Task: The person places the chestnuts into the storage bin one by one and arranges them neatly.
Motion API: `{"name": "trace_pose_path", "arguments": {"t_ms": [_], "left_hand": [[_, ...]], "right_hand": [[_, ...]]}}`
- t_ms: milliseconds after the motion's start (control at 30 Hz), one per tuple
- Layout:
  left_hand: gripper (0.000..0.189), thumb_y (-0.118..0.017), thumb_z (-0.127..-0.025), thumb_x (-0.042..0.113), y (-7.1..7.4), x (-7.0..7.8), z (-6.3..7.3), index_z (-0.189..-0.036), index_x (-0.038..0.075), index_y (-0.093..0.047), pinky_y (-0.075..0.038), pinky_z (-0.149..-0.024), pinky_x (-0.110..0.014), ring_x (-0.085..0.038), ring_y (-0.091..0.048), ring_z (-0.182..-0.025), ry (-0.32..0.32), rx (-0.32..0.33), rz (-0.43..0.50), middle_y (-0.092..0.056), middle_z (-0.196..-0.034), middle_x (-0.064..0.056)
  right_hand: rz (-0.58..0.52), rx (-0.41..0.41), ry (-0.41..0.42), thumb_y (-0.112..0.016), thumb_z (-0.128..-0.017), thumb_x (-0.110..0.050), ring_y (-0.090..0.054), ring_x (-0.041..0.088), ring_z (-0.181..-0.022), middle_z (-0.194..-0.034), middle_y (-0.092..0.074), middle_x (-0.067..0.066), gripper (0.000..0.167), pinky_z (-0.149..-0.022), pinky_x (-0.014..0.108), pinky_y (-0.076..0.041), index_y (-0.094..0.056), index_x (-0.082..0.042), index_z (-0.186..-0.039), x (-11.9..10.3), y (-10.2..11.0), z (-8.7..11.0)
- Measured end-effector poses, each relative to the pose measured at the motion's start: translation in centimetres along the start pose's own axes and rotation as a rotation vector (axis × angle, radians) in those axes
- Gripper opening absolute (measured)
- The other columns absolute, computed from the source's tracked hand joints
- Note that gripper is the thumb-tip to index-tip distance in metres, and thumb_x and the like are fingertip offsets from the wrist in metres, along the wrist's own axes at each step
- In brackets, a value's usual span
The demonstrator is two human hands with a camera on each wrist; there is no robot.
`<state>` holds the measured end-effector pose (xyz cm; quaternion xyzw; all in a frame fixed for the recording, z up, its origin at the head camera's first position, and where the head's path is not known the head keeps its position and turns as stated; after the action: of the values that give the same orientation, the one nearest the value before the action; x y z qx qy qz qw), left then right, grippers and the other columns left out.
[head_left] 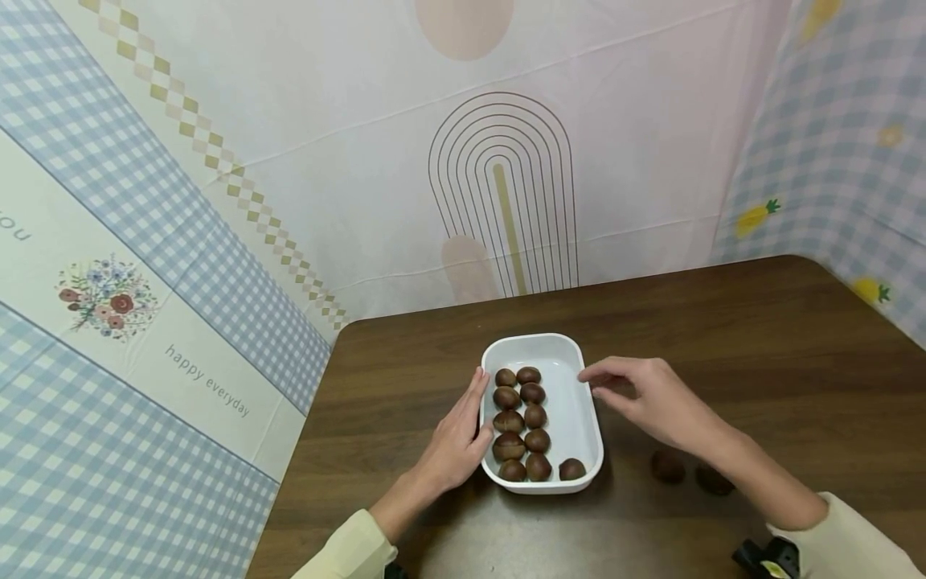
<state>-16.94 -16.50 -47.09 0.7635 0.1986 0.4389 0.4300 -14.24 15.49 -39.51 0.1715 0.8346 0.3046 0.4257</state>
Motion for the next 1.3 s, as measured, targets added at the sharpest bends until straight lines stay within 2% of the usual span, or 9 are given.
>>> {"name": "trace_pose_path", "arguments": {"t_ms": [267,633,933,1200,1300], "left_hand": [[0.075,-0.050,-0.100,0.020,0.0,0.0,0.0,-0.169,0.006,-0.025,-0.038,-0.120,-0.049,-0.022,-0.028,-0.158,-0.002,0.000,0.005,-0.019,-0.177,-0.007],[0.075,-0.050,-0.100,0.020,0.0,-0.1,0.0,-0.169,0.007,-0.025,-0.038,-0.119,-0.050,-0.022,-0.029,-0.158,-0.003,0.004,0.004,-0.020,-0.177,-0.008],[0.076,-0.051,-0.100,0.020,-0.1,-0.1,0.0,-0.170,0.007,-0.024,-0.037,-0.120,-0.049,-0.021,-0.028,-0.158,-0.002,0.001,0.004,-0.019,-0.177,-0.007],[0.076,-0.051,-0.099,0.018,-0.1,-0.1,-0.1,-0.169,0.006,-0.025,-0.036,-0.121,-0.049,-0.022,-0.027,-0.158,-0.003,-0.001,0.014,-0.019,-0.177,-0.009],[0.076,-0.051,-0.099,0.018,-0.1,-0.1,0.0,-0.169,0.006,-0.025,-0.036,-0.121,-0.049,-0.021,-0.027,-0.158,0.000,-0.003,0.014,-0.019,-0.177,-0.009]], "right_hand": [[0.071,0.028,-0.081,-0.079,-0.092,0.001,-0.073,0.013,-0.097,-0.111,-0.079,-0.001,0.031,-0.079,0.026,-0.058,-0.079,-0.016,-0.118,1.8,3.0,2.2],[0.116,0.070,-0.110,-0.083,-0.090,-0.004,-0.074,0.011,-0.097,-0.110,-0.080,-0.003,0.032,-0.082,0.013,-0.051,-0.078,-0.018,-0.119,4.6,3.4,6.2],[0.070,0.033,-0.166,-0.082,-0.089,0.000,-0.070,-0.001,-0.092,-0.106,-0.080,0.001,0.032,-0.075,0.017,-0.055,-0.077,-0.012,-0.118,6.4,3.3,9.7],[0.014,-0.088,-0.293,-0.082,-0.091,-0.004,-0.067,-0.002,-0.087,-0.106,-0.078,-0.001,0.028,-0.068,0.025,-0.058,-0.077,-0.010,-0.118,7.2,2.8,11.9],[0.004,-0.105,-0.306,-0.083,-0.089,-0.006,-0.066,-0.003,-0.086,-0.105,-0.077,-0.002,0.029,-0.067,0.025,-0.058,-0.077,-0.010,-0.117,7.3,2.7,12.5]]}}
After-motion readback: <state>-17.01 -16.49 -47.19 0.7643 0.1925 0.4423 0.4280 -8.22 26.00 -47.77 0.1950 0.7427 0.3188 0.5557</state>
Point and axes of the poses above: each hand's wrist, its own z-axis away from the middle knuckle, its own y-axis out of the back of the hand, x = y × z, the point moved 1 cm from there along -z, towards the middle knuckle
